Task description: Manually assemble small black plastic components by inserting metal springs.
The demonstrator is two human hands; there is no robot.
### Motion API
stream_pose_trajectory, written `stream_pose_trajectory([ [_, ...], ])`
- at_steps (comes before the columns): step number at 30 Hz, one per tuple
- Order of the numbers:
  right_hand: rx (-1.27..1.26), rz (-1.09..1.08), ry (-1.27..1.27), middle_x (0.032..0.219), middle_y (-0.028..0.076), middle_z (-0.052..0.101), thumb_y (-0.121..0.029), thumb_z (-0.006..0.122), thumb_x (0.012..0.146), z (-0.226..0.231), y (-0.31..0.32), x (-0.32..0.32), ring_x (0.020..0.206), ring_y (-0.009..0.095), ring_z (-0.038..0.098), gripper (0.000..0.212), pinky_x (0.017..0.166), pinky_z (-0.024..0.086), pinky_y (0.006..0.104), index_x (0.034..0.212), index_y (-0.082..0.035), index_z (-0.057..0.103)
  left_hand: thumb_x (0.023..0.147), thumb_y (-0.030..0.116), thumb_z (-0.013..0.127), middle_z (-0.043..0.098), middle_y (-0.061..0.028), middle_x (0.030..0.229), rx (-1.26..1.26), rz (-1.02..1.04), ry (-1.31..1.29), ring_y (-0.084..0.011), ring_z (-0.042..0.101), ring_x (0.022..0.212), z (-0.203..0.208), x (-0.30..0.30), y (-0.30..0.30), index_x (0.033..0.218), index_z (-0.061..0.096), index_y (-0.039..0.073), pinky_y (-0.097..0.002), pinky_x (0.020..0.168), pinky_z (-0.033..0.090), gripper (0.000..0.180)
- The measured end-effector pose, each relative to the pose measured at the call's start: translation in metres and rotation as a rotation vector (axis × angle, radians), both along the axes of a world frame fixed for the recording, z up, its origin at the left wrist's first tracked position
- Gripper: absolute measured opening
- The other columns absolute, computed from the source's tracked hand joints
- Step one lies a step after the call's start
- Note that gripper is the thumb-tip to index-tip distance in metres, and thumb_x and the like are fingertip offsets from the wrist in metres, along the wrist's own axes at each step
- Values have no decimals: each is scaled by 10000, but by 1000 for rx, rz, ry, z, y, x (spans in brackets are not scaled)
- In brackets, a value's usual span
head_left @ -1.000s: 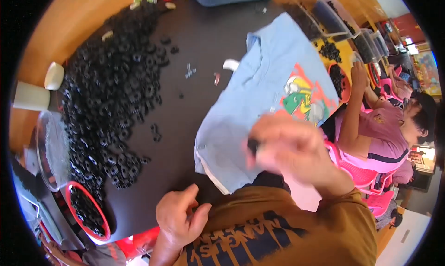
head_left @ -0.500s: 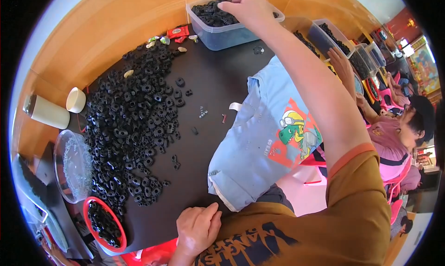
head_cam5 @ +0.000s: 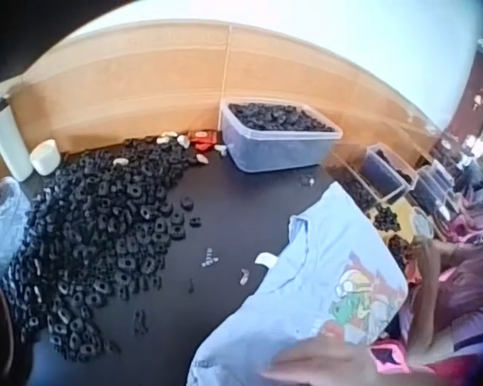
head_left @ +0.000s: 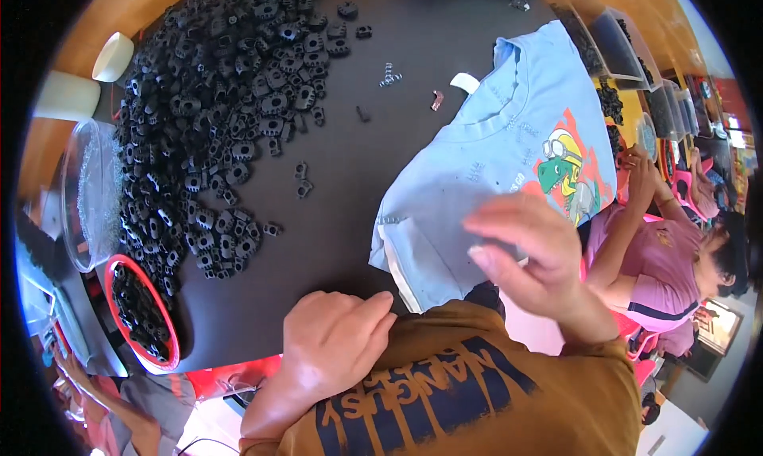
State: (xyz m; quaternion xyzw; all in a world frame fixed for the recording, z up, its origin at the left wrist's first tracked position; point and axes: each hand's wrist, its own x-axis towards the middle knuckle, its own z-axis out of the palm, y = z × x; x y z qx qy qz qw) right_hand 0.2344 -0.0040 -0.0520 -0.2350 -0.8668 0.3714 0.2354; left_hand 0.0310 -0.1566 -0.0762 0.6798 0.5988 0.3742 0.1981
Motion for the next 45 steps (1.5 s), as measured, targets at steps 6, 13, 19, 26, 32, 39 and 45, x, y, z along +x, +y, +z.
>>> stream_pose_trajectory([
  [6,-57,-206,219,798,99,637,23,673,766,-33,-22,6,684,210,599,163,589,458,297,923,-16,658,727,-4,678,583,-122,714,18,96,120,-284,573,613,29,-14,34,907,627,9,-369,546,449,187],
  [13,-15,-206,320,761,93,633,31,681,754,-38,-21,4,646,208,593,141,567,452,300,888,-10,660,807,81,611,548,-145,944,66,87,480,-340,584,831,25,-22,111,984,587,16,-407,710,482,190],
  [19,-34,-205,288,787,96,642,15,680,758,-36,-23,6,680,211,603,143,595,457,299,897,-13,669,782,38,521,523,-168,863,80,82,585,-354,581,798,-1,-28,126,842,538,-1,-421,709,488,73],
  [26,-17,-229,262,813,103,649,31,666,758,-41,-24,5,700,223,603,141,622,463,297,893,-11,669,807,-81,521,566,-125,897,-150,-17,-309,-219,590,752,32,6,51,976,614,-39,-287,683,470,198],
  [32,69,-243,241,799,102,648,33,662,769,-44,-29,-2,694,216,597,114,623,457,295,878,-1,648,852,111,471,575,-142,913,-518,324,-1518,-208,569,664,33,12,3,1022,537,-76,-304,616,467,261],
  [39,96,-299,204,788,93,633,22,664,786,-42,-34,-8,699,198,584,100,621,447,282,885,13,651,928,105,471,480,7,645,-329,381,-1268,-71,396,558,26,-25,-15,980,576,-35,-200,522,299,182],
  [45,123,-303,204,778,97,630,26,667,780,-42,-34,-12,694,204,586,107,621,450,286,884,12,651,817,-27,603,510,-67,710,-41,456,-99,-180,505,587,24,-27,3,897,604,3,-280,540,400,86],
])
